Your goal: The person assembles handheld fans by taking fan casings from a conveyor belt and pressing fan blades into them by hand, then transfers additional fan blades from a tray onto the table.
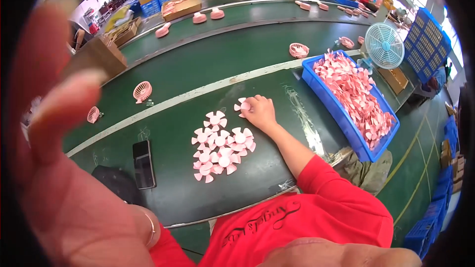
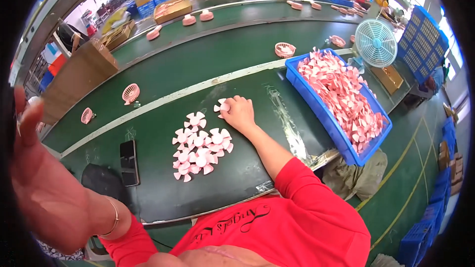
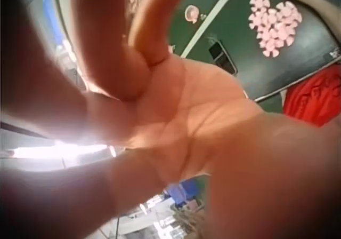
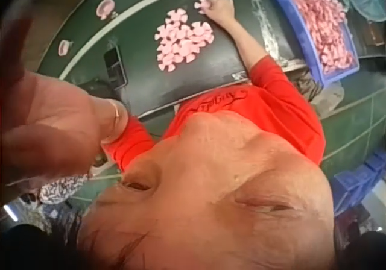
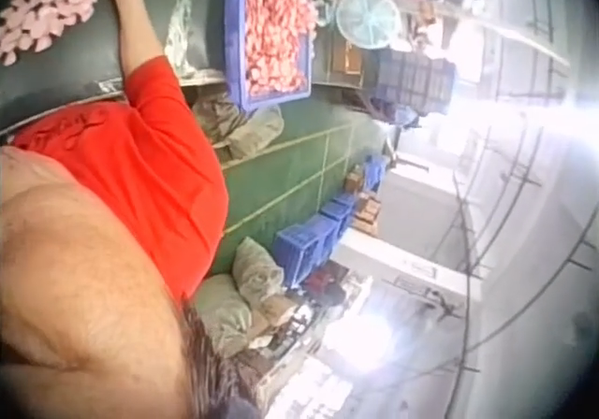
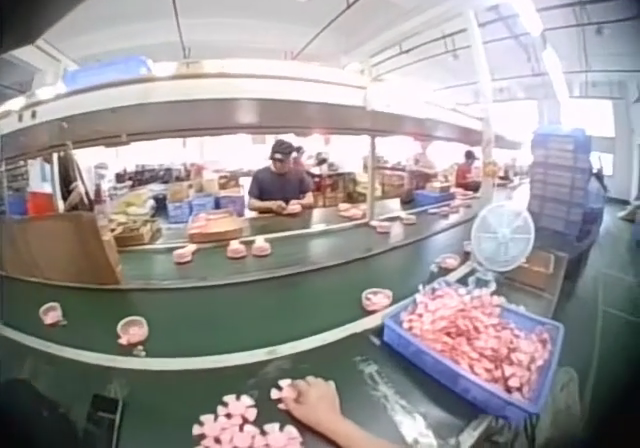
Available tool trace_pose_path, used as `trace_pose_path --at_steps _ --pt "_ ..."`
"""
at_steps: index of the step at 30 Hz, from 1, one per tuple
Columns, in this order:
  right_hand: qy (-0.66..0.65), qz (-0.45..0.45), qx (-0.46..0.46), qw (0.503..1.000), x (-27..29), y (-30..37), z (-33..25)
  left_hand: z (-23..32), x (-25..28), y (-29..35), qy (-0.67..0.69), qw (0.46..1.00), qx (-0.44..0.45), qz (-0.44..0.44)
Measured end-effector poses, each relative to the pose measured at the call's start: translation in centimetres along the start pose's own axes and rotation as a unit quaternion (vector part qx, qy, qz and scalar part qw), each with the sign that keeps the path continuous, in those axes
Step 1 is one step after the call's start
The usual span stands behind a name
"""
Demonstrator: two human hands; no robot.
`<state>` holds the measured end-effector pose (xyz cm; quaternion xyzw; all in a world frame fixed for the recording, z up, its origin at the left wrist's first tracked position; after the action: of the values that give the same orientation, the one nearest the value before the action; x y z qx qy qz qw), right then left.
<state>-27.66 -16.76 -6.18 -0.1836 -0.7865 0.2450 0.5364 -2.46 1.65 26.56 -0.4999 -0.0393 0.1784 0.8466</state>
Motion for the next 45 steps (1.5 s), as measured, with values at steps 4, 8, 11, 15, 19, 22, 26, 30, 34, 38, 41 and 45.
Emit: trace_pose_path --at_steps 4,8,11,15,19,22,26,30,34,38,41,45 --pt "-0.017 -0.004 0.002 1.0 0.3 0.1 -0.3 0.2 -0.2 0.3 0.023 0.999 -0.023 -0.004" --pt "-0.033 0.012 0.007 0.999 0.2 -0.1 -0.5 0.0 -0.3 0.4 0.033 0.998 -0.047 0.001" --pt "-0.033 0.002 0.002 0.999 0.1 -0.3 0.1 -0.7 -0.6 0.5 0.042 0.997 -0.061 -0.001" --pt "-0.028 0.005 -0.003 1.0 -0.1 -0.9 0.9 -1.6 -1.4 0.3 0.054 0.995 -0.081 -0.007" --pt "-0.028 0.007 -0.001 1.0 0.9 -1.7 0.5 -2.0 -1.7 -0.3 0.071 0.992 -0.108 -0.007" --pt "-0.005 -0.061 0.004 0.998 -1.1 -1.3 0.0 -1.5 -0.1 -1.2 0.079 0.982 -0.171 0.03" --pt "-0.003 -0.045 -0.016 0.999 -2.0 1.3 -0.7 -0.9 2.1 -2.1 0.045 0.932 -0.324 0.156" --pt "0.001 -0.052 -0.014 0.999 0.6 0.8 0.4 -0.5 4.6 -0.9 -0.02 0.92 -0.352 0.169" --pt "-0.027 0.019 0.042 0.999 1.7 0.1 -2.0 -1.2 6.6 -0.3 -0.061 0.937 -0.323 0.12" --pt "-0.028 -0.001 0.023 0.999 -0.8 -0.6 0.4 -2.4 4.0 -0.1 -0.057 0.93 -0.344 0.115" --pt "-0.018 -0.022 0.008 1.0 0.1 -1.0 0.4 -2.4 4.0 0.2 -0.036 0.944 -0.317 0.083" --pt "-0.027 -0.022 0.008 0.999 -0.3 -0.5 -0.6 -2.5 4.0 0.2 -0.021 0.938 -0.339 0.065"
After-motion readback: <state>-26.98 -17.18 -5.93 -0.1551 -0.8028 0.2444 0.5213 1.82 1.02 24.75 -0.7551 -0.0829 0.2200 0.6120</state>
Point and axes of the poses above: each hand's wrist, its own y-axis away from the middle knuckle, its own x-axis out of the back of the hand, z = x × y, the point moved 6 cm from there along -y, towards the middle knuckle, and after that the axes turned 8 degrees about y, right-handed, at the moved point
